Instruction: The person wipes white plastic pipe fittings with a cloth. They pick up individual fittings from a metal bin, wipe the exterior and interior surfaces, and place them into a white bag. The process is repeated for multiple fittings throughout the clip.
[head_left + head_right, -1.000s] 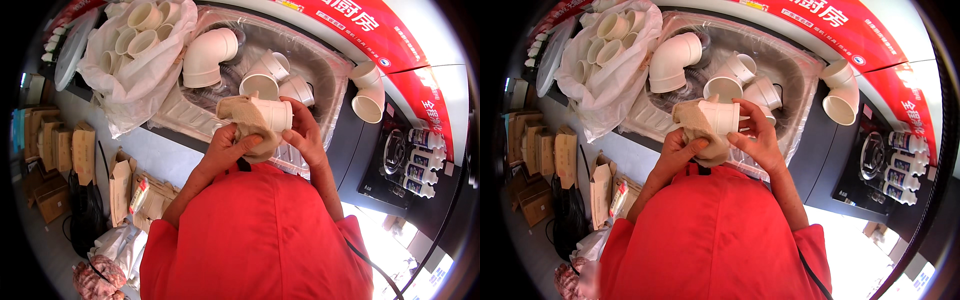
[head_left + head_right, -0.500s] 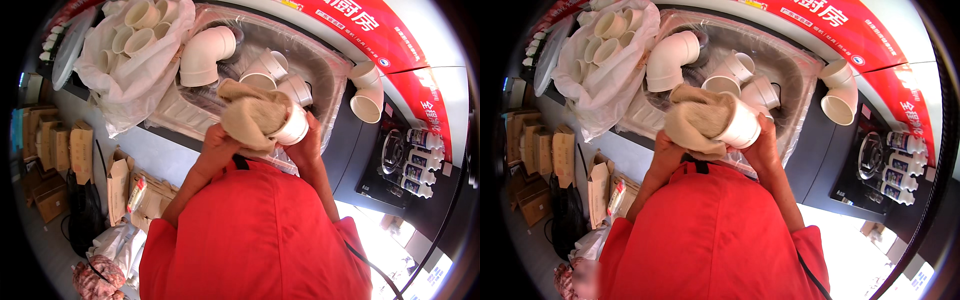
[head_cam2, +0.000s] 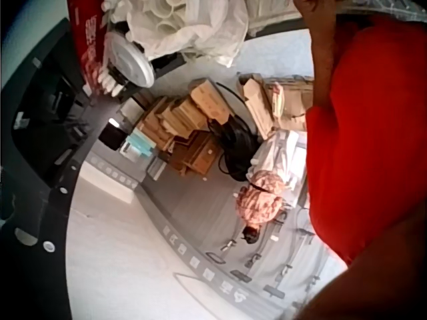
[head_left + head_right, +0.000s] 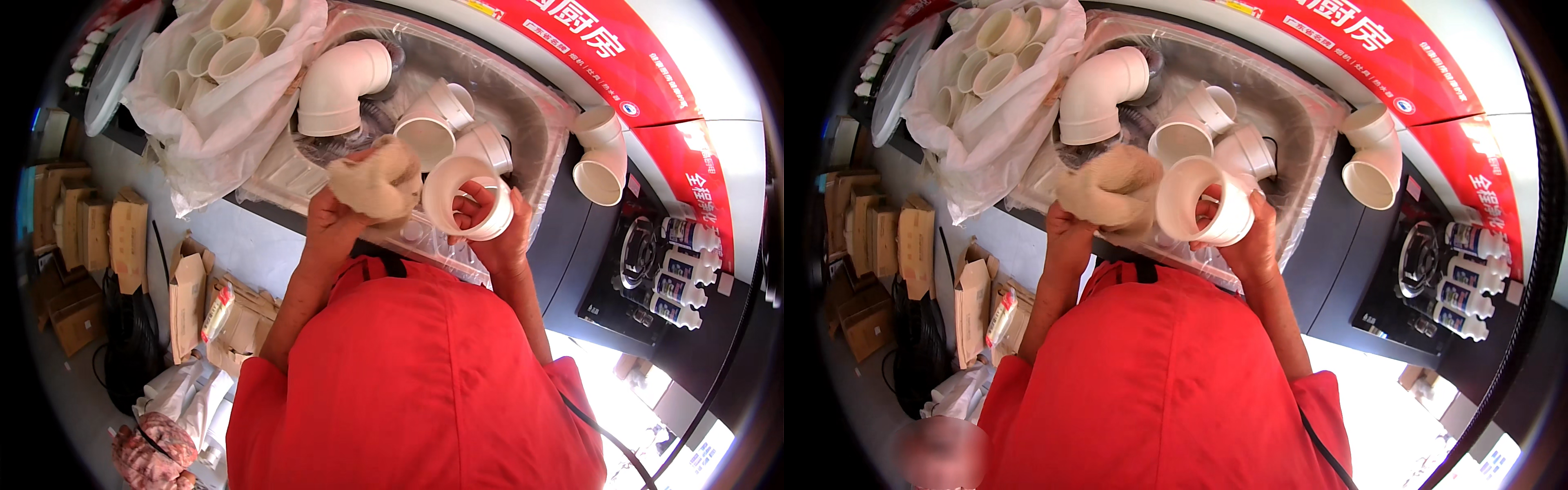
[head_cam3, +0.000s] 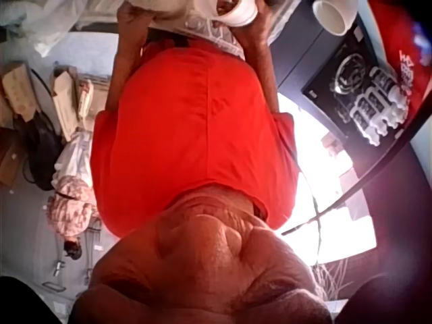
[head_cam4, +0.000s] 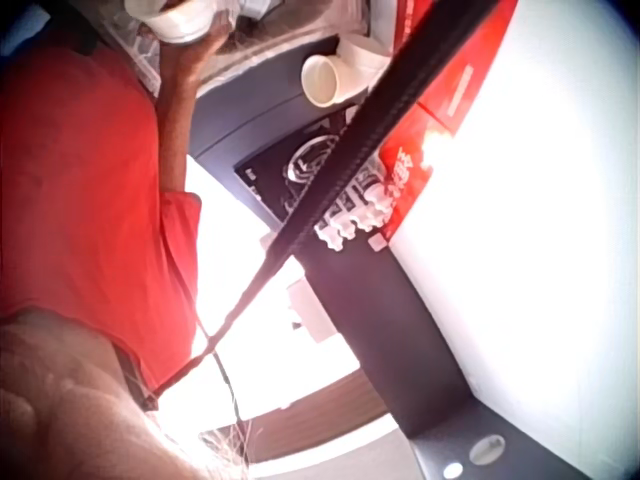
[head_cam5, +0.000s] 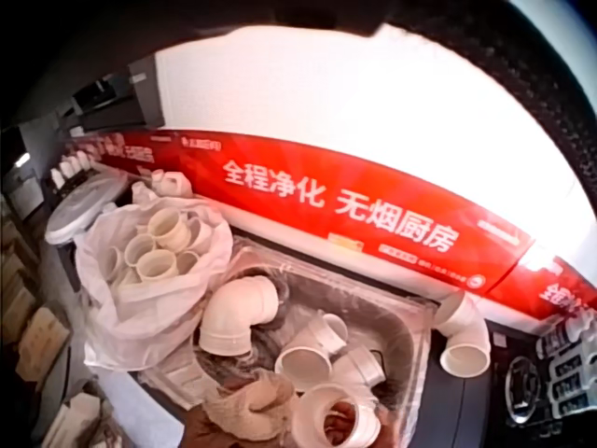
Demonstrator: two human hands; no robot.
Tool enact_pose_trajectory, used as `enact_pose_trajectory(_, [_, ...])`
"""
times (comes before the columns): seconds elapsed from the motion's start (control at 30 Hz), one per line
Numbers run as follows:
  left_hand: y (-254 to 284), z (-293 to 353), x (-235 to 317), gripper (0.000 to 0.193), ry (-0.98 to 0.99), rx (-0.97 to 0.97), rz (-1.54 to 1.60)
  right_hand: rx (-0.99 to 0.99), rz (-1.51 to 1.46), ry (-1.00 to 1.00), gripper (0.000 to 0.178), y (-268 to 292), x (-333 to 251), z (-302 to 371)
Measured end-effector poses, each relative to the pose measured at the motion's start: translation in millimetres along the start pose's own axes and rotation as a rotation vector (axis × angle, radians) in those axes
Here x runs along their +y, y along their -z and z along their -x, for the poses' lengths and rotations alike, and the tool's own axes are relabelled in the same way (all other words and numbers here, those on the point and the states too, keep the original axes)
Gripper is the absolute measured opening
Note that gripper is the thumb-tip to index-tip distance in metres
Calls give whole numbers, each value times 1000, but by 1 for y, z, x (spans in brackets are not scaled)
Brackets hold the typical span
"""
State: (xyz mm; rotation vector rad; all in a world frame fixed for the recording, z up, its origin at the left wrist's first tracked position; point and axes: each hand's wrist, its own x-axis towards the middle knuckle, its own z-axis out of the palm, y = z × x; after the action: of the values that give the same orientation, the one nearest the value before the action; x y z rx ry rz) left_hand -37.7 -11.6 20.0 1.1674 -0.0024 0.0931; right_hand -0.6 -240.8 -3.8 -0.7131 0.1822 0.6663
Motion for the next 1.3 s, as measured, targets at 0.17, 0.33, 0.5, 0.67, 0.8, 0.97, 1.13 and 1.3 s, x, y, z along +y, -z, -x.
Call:
enact_pose_trajectory(0.17, [-23, -18, -2, 51, -203, -232, -320, 120, 362, -6, 78, -14, 16, 9])
enact_pose_trajectory(0.33, [-17, -22, -17, 34, -170, -298, -495, 77, 480, 30, 74, -12, 17, 13])
enact_pose_trajectory(0.5, [-19, -13, -30, 28, 77, -141, -319, 33, 617, 221, 72, -24, 6, 14])
enact_pose_trajectory(0.67, [-20, -10, -42, 28, 182, -106, -172, -3, 820, 370, 74, -26, -4, 15])
enact_pose_trajectory(0.8, [-11, -4, -45, 24, 447, -187, -112, -104, 1192, 642, 78, -34, -16, 13])
enact_pose_trajectory(0.97, [-12, -2, -39, 25, 402, -134, -89, -115, 1242, 641, 86, -43, -17, 15])
enact_pose_trajectory(1.13, [-10, -7, -35, 27, 272, -33, -57, -123, 831, 270, 89, -25, -11, 13])
enact_pose_trajectory(1.3, [-4, -12, -29, 25, 143, -172, -339, -65, 743, 216, 80, -34, -5, 14])
